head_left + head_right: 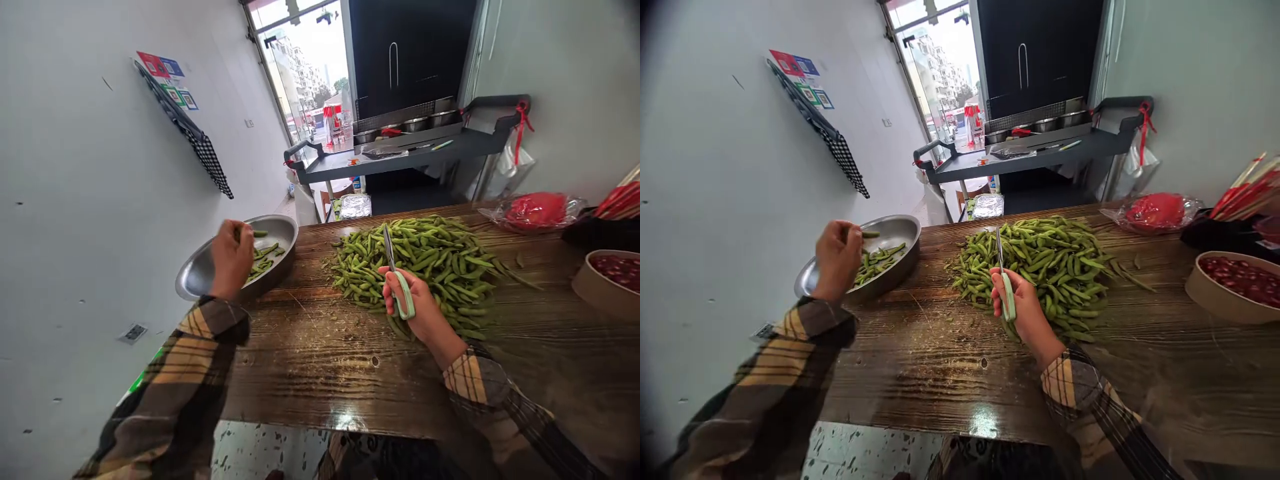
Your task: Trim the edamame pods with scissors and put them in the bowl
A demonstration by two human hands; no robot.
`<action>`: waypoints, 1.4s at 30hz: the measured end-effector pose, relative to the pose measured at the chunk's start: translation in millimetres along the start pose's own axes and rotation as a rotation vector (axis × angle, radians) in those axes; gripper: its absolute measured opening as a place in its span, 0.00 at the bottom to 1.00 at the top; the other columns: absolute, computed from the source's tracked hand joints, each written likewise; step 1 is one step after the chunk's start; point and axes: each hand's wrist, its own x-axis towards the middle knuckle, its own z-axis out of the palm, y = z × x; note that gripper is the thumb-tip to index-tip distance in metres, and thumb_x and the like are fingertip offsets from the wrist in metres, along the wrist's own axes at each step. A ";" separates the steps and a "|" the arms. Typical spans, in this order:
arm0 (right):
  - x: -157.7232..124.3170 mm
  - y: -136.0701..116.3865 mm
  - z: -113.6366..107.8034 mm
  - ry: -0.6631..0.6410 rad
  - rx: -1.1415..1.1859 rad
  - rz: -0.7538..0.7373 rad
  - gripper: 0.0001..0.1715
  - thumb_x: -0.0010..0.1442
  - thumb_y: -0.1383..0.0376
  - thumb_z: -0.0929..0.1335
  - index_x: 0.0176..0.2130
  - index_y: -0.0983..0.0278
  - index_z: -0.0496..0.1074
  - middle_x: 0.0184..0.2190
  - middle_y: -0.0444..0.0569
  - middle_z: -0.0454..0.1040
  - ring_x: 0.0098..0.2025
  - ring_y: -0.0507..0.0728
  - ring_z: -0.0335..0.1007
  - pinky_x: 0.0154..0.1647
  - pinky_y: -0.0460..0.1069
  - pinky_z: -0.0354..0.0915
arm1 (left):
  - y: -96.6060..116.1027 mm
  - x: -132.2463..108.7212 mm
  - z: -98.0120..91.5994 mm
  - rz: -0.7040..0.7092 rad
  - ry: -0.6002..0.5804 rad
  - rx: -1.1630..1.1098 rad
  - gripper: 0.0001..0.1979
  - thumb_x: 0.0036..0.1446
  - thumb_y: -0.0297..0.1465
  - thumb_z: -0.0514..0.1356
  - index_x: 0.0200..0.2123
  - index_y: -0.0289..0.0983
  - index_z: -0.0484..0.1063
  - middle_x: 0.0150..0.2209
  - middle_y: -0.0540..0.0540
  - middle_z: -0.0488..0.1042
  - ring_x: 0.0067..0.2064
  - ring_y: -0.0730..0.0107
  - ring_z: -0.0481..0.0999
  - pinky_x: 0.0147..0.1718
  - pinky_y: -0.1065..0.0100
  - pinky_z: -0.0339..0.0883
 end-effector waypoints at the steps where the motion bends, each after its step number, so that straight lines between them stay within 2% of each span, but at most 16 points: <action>1: 0.7 -1.3 -1.4 0.016 0.016 -0.010 0.25 0.52 0.50 0.73 0.42 0.64 0.71 0.21 0.38 0.67 0.18 0.46 0.60 0.14 0.41 0.62 | -3.8 12.6 -5.4 0.086 0.040 0.171 0.09 0.60 0.35 0.53 0.38 0.35 0.67 0.33 0.42 0.72 0.38 0.61 0.72 0.41 0.59 0.67; 4: 1.8 -4.3 -4.6 0.034 0.051 -0.044 0.25 0.52 0.51 0.73 0.43 0.64 0.72 0.22 0.38 0.68 0.18 0.46 0.61 0.14 0.41 0.63 | -5.3 29.2 -8.4 0.262 -0.062 0.487 0.18 0.56 0.36 0.59 0.47 0.31 0.66 0.50 0.33 0.69 0.54 0.48 0.67 0.52 0.48 0.62; 7: 3.1 -7.0 -7.5 0.058 0.075 -0.087 0.23 0.52 0.52 0.73 0.43 0.64 0.72 0.22 0.38 0.68 0.19 0.47 0.62 0.15 0.41 0.63 | 11.4 8.9 10.2 0.390 -0.243 0.477 0.19 0.58 0.36 0.57 0.50 0.33 0.67 0.52 0.35 0.69 0.54 0.50 0.69 0.53 0.49 0.62; 10: 4.6 -8.9 -10.0 0.090 0.076 -0.118 0.22 0.52 0.52 0.73 0.42 0.64 0.73 0.21 0.38 0.68 0.18 0.46 0.61 0.14 0.41 0.62 | 38.4 -45.9 35.7 0.547 -0.630 0.317 0.15 0.59 0.35 0.56 0.48 0.36 0.69 0.50 0.39 0.71 0.50 0.57 0.73 0.51 0.54 0.66; 12: 4.8 -9.8 -10.5 0.100 0.070 -0.133 0.22 0.52 0.52 0.73 0.42 0.63 0.73 0.22 0.38 0.68 0.18 0.46 0.62 0.14 0.41 0.62 | 55.6 -97.2 44.5 0.598 -0.808 0.159 0.17 0.60 0.36 0.57 0.50 0.35 0.69 0.52 0.37 0.71 0.53 0.58 0.72 0.53 0.56 0.66; 16: 2.5 -11.2 -9.1 0.094 0.060 -0.135 0.23 0.53 0.52 0.73 0.43 0.63 0.73 0.22 0.38 0.68 0.19 0.46 0.61 0.15 0.42 0.63 | 77.9 -199.8 33.6 0.832 -1.242 -0.128 0.37 0.58 0.47 0.56 0.65 0.34 0.54 0.67 0.33 0.53 0.67 0.51 0.53 0.63 0.53 0.53; 17: 1.9 -11.5 -8.6 0.090 0.060 -0.130 0.23 0.53 0.52 0.73 0.43 0.63 0.73 0.22 0.38 0.68 0.19 0.46 0.61 0.15 0.42 0.62 | 80.4 -217.5 28.6 0.900 -1.326 -0.168 0.39 0.58 0.49 0.55 0.66 0.34 0.52 0.68 0.34 0.50 0.69 0.49 0.49 0.65 0.50 0.47; 19: 1.2 -11.8 -7.8 0.084 0.064 -0.122 0.23 0.52 0.52 0.73 0.43 0.63 0.73 0.21 0.38 0.67 0.19 0.47 0.61 0.15 0.42 0.62 | 81.0 -237.3 22.5 0.946 -1.410 -0.184 0.40 0.60 0.50 0.52 0.68 0.34 0.48 0.70 0.36 0.46 0.70 0.49 0.42 0.66 0.46 0.37; 22: 1.8 -11.2 -7.7 0.082 0.073 -0.116 0.24 0.51 0.51 0.74 0.42 0.64 0.73 0.21 0.38 0.67 0.19 0.47 0.61 0.15 0.42 0.63 | 68.3 -231.4 28.7 0.917 -1.413 -0.151 0.41 0.61 0.51 0.50 0.69 0.34 0.45 0.70 0.37 0.43 0.70 0.52 0.42 0.67 0.51 0.39; 26: 4.0 -9.5 -8.4 0.094 0.068 -0.110 0.25 0.50 0.51 0.74 0.43 0.63 0.73 0.21 0.38 0.68 0.18 0.46 0.61 0.15 0.42 0.63 | 26.7 -187.8 58.7 0.828 -1.251 -0.025 0.37 0.62 0.48 0.50 0.68 0.34 0.48 0.69 0.36 0.47 0.70 0.54 0.46 0.66 0.53 0.45; 29: 5.2 -8.5 -8.4 0.083 0.060 -0.102 0.26 0.50 0.50 0.74 0.43 0.63 0.73 0.21 0.38 0.68 0.18 0.46 0.61 0.14 0.42 0.63 | -6.3 -146.6 85.5 0.738 -1.091 0.076 0.31 0.63 0.43 0.51 0.64 0.32 0.57 0.65 0.33 0.57 0.67 0.55 0.55 0.64 0.53 0.51; 32: 5.7 -8.2 -8.4 0.086 0.064 -0.104 0.26 0.50 0.50 0.74 0.42 0.63 0.72 0.21 0.37 0.68 0.18 0.46 0.61 0.14 0.41 0.64 | -20.0 -107.4 107.7 0.583 -0.921 0.162 0.19 0.61 0.37 0.55 0.52 0.33 0.71 0.56 0.35 0.71 0.57 0.57 0.69 0.58 0.56 0.62; 34: 6.1 -8.3 -8.8 0.101 0.071 -0.110 0.25 0.50 0.50 0.74 0.42 0.63 0.72 0.21 0.38 0.68 0.18 0.46 0.62 0.15 0.41 0.64 | -13.9 -88.7 118.1 0.516 -0.816 0.199 0.15 0.63 0.33 0.52 0.44 0.33 0.75 0.46 0.36 0.75 0.50 0.58 0.74 0.53 0.55 0.66; 36: 6.6 -8.5 -9.8 0.115 0.080 -0.118 0.24 0.50 0.50 0.73 0.41 0.63 0.72 0.21 0.38 0.68 0.19 0.46 0.63 0.15 0.41 0.64 | 3.0 -80.3 126.3 0.472 -0.719 0.204 0.16 0.64 0.32 0.49 0.41 0.32 0.75 0.41 0.36 0.75 0.47 0.57 0.74 0.50 0.53 0.67; 39: 7.4 -9.2 -11.0 0.127 0.088 -0.138 0.24 0.50 0.50 0.73 0.41 0.62 0.72 0.22 0.38 0.69 0.19 0.47 0.63 0.16 0.42 0.64 | 38.9 -89.1 139.3 0.462 -0.650 0.089 0.15 0.63 0.35 0.52 0.45 0.34 0.73 0.45 0.37 0.73 0.49 0.58 0.73 0.51 0.56 0.66; 42: 7.8 -9.8 -11.4 0.130 0.083 -0.153 0.24 0.50 0.50 0.73 0.41 0.62 0.72 0.22 0.38 0.68 0.18 0.46 0.63 0.16 0.42 0.64 | 71.7 -114.8 154.8 0.608 -0.745 -0.032 0.21 0.58 0.37 0.59 0.53 0.36 0.69 0.56 0.36 0.68 0.57 0.55 0.68 0.56 0.53 0.61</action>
